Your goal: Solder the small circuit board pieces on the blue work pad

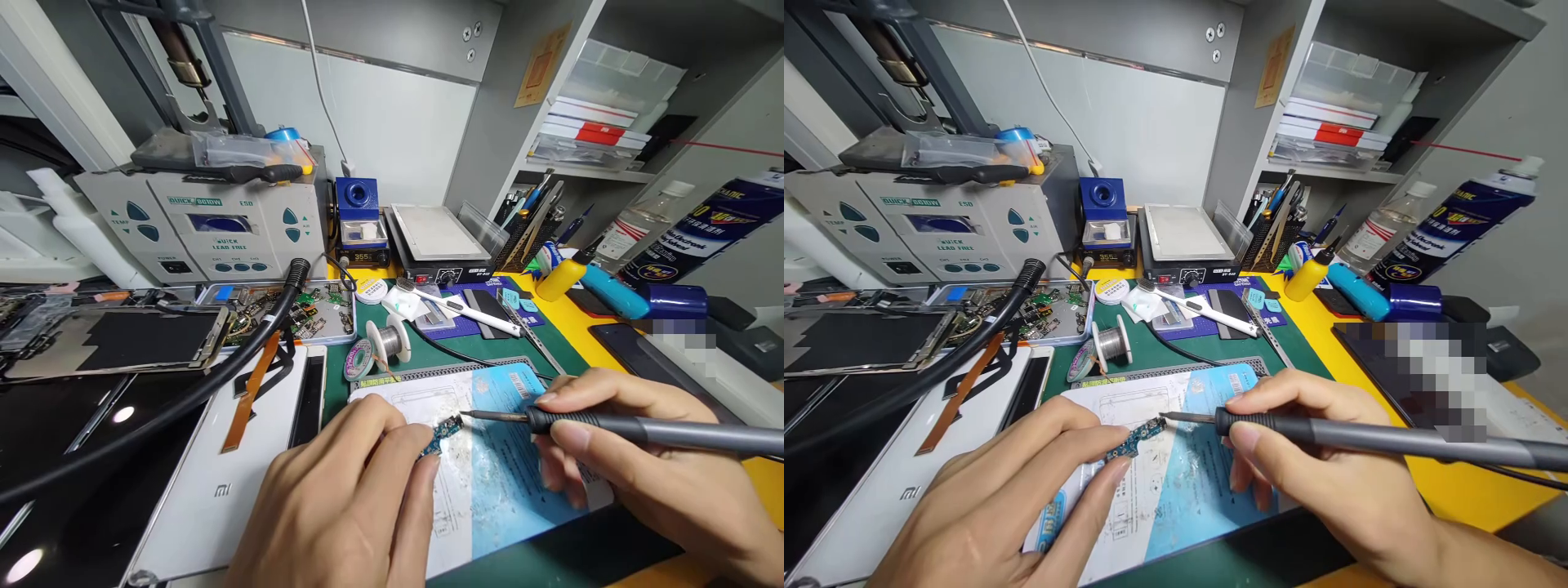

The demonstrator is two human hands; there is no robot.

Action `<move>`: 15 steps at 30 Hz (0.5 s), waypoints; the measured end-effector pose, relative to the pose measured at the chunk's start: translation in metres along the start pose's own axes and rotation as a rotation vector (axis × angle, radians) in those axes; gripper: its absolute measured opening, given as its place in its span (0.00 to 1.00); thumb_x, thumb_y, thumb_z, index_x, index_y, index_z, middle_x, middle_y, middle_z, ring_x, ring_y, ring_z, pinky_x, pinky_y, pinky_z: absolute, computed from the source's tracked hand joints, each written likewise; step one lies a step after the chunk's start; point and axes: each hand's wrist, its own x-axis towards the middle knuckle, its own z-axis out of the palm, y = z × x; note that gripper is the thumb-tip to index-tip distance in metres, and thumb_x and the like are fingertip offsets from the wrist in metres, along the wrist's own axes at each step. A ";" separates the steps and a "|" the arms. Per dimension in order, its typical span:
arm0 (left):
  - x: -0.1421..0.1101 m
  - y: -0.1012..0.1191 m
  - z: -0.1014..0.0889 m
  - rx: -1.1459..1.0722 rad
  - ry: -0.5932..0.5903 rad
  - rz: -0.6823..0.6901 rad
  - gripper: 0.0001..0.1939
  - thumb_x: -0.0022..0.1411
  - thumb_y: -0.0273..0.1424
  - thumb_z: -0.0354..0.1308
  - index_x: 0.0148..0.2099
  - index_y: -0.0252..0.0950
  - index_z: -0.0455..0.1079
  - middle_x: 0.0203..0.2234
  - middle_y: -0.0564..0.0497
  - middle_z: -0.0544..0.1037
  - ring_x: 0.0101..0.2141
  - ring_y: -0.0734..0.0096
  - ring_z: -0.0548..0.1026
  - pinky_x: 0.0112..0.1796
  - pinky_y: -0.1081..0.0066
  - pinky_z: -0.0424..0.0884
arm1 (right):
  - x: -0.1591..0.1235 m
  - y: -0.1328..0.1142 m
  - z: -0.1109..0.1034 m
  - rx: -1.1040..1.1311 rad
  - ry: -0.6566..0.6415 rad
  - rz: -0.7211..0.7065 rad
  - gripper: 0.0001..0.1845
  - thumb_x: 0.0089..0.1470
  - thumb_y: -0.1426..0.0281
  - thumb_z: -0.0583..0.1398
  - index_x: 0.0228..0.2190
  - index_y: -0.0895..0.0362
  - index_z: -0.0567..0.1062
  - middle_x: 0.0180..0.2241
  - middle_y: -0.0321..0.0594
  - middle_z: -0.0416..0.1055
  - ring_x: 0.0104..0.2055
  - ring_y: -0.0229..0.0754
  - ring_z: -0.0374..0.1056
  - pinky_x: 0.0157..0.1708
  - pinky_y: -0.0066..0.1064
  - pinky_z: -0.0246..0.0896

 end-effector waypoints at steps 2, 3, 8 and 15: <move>-0.001 -0.001 0.002 -0.030 0.004 -0.003 0.08 0.66 0.25 0.54 0.42 0.41 0.74 0.30 0.52 0.72 0.30 0.71 0.74 0.30 0.74 0.73 | 0.001 0.000 0.001 0.078 0.031 0.105 0.07 0.52 0.64 0.69 0.34 0.50 0.80 0.20 0.38 0.78 0.19 0.44 0.73 0.16 0.29 0.68; 0.000 -0.001 0.002 -0.039 -0.005 0.000 0.08 0.66 0.25 0.54 0.41 0.41 0.74 0.30 0.52 0.71 0.29 0.71 0.74 0.30 0.74 0.73 | 0.000 -0.001 0.002 0.109 0.041 0.136 0.08 0.50 0.63 0.70 0.33 0.50 0.80 0.21 0.39 0.78 0.19 0.45 0.73 0.16 0.30 0.67; 0.003 -0.002 0.000 -0.046 -0.043 -0.003 0.08 0.65 0.24 0.55 0.41 0.40 0.74 0.29 0.52 0.71 0.28 0.71 0.73 0.29 0.74 0.73 | 0.000 -0.012 0.008 0.199 0.100 0.170 0.07 0.48 0.64 0.71 0.30 0.50 0.81 0.20 0.39 0.77 0.20 0.44 0.72 0.17 0.29 0.66; 0.004 0.001 -0.002 -0.035 -0.007 0.000 0.08 0.66 0.26 0.55 0.39 0.39 0.75 0.28 0.51 0.71 0.28 0.71 0.75 0.30 0.76 0.75 | 0.005 -0.003 0.000 0.198 -0.034 0.065 0.04 0.53 0.67 0.68 0.34 0.48 0.81 0.20 0.39 0.77 0.19 0.45 0.71 0.16 0.32 0.66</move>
